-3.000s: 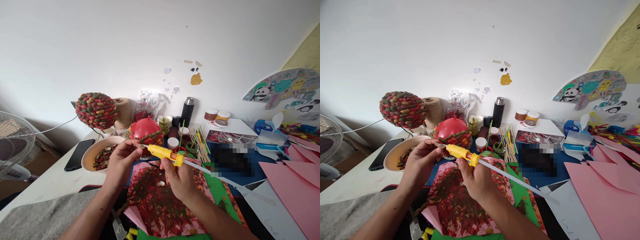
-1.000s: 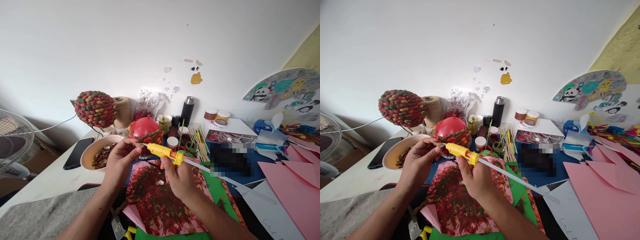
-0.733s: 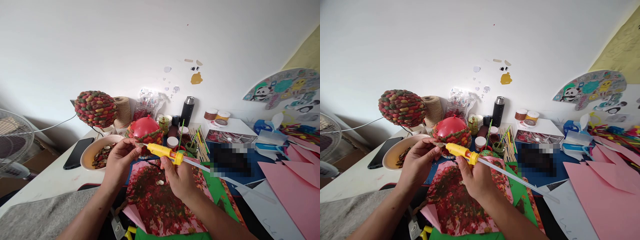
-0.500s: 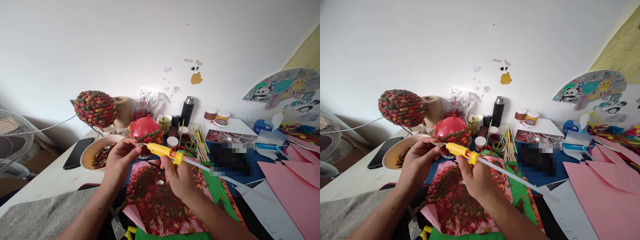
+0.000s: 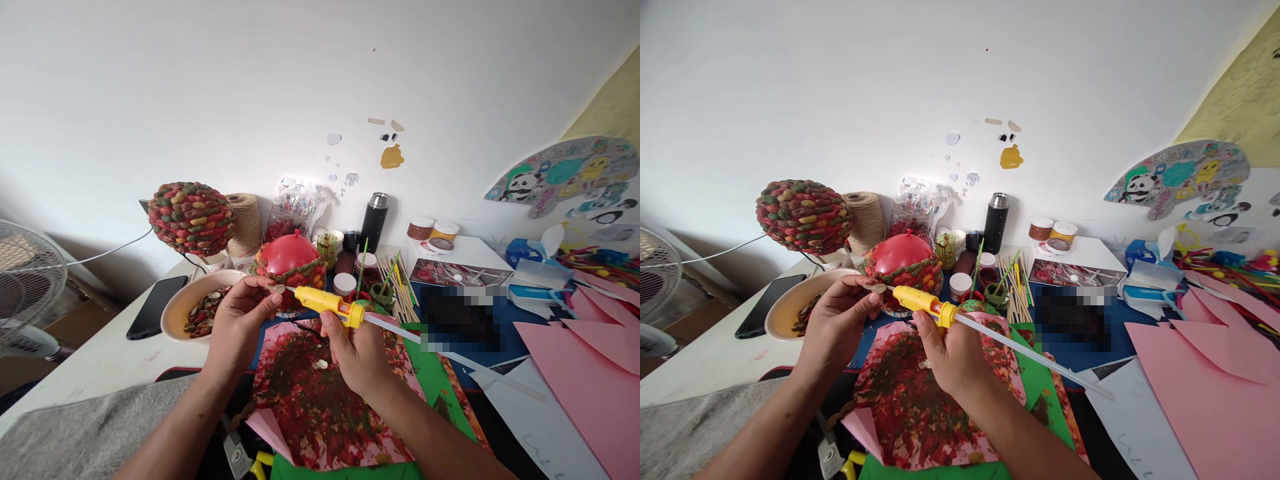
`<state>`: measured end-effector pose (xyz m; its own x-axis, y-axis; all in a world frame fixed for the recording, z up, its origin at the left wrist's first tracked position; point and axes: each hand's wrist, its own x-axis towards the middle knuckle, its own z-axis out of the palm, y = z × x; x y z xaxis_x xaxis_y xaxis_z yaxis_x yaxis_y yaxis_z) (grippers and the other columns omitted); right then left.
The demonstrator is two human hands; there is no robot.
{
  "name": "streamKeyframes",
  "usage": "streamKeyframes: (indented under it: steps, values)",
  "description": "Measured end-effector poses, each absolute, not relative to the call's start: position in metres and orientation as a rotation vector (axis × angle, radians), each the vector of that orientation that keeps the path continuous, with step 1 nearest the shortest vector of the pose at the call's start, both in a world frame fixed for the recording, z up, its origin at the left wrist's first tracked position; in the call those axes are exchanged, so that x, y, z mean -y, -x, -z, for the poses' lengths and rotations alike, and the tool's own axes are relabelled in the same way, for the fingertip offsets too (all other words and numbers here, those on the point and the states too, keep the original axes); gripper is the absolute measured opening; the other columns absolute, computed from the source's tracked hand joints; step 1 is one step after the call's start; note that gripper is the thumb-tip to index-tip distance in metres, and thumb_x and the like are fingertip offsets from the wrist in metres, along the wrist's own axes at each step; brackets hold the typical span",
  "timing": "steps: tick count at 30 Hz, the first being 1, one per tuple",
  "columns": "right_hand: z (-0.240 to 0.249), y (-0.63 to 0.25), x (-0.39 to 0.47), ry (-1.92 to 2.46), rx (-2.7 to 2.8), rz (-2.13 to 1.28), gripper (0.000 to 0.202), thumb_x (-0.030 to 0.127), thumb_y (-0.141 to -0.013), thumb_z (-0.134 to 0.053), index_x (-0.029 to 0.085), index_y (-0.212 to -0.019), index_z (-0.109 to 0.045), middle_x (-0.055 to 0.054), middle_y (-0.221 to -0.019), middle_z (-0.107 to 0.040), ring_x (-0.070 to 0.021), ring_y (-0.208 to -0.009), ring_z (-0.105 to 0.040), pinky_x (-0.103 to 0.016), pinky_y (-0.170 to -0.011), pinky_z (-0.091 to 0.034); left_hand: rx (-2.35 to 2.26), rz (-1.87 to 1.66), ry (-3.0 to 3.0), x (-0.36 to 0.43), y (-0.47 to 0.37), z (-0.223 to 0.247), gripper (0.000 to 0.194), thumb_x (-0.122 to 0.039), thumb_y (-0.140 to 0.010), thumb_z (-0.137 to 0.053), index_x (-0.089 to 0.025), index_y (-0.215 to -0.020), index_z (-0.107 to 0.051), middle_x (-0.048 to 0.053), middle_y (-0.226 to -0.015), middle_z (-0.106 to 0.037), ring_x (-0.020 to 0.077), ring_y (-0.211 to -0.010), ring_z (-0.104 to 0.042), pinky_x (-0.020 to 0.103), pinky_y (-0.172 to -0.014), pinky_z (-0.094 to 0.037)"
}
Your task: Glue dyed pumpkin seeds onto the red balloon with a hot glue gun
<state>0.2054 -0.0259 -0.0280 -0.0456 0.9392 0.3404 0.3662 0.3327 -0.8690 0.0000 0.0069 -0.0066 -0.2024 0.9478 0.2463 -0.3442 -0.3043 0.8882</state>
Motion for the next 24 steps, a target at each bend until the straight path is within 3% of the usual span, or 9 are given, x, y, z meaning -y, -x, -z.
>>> streamKeyframes:
  steps: [3,8,24]
  values:
    - [0.0254,-0.2050,0.0251,1.201,1.622,-0.678,0.080,0.088,-0.108,-0.039,0.022,-0.072,-0.068,0.002,-0.044,-0.052,-0.0185,-0.042,-0.059,-0.029,-0.050,-0.046,-0.871,-1.684,-1.030,-0.0080,0.0001,0.0069,0.042,-0.037,-0.063,-0.111,-0.020,-0.090,-0.083,0.000,-0.077,-0.076,0.0090,-0.060,-0.059,0.017,-0.057,-0.052]
    - [0.0232,-0.2036,0.0251,1.202,1.658,-0.559,0.083,0.088,-0.109,-0.034,0.021,-0.077,-0.071,-0.005,-0.058,-0.067,-0.0204,-0.051,-0.066,-0.029,-0.052,-0.047,-0.872,-1.692,-1.023,-0.0093,0.0007,0.0064,0.041,-0.038,-0.064,-0.111,-0.021,-0.090,-0.084,0.000,-0.079,-0.077,0.0097,-0.062,-0.059,0.017,-0.056,-0.051]
    - [0.0252,-0.2039,0.0277,1.155,1.661,-0.579,0.079,0.082,-0.111,-0.040,0.019,-0.080,-0.076,-0.004,-0.059,-0.067,-0.0192,-0.051,-0.065,-0.028,-0.051,-0.048,-0.877,-1.695,-1.046,-0.0066,0.0006,0.0035,0.043,-0.038,-0.064,-0.111,-0.020,-0.090,-0.082,0.000,-0.075,-0.075,0.0105,-0.061,-0.061,0.018,-0.054,-0.050]
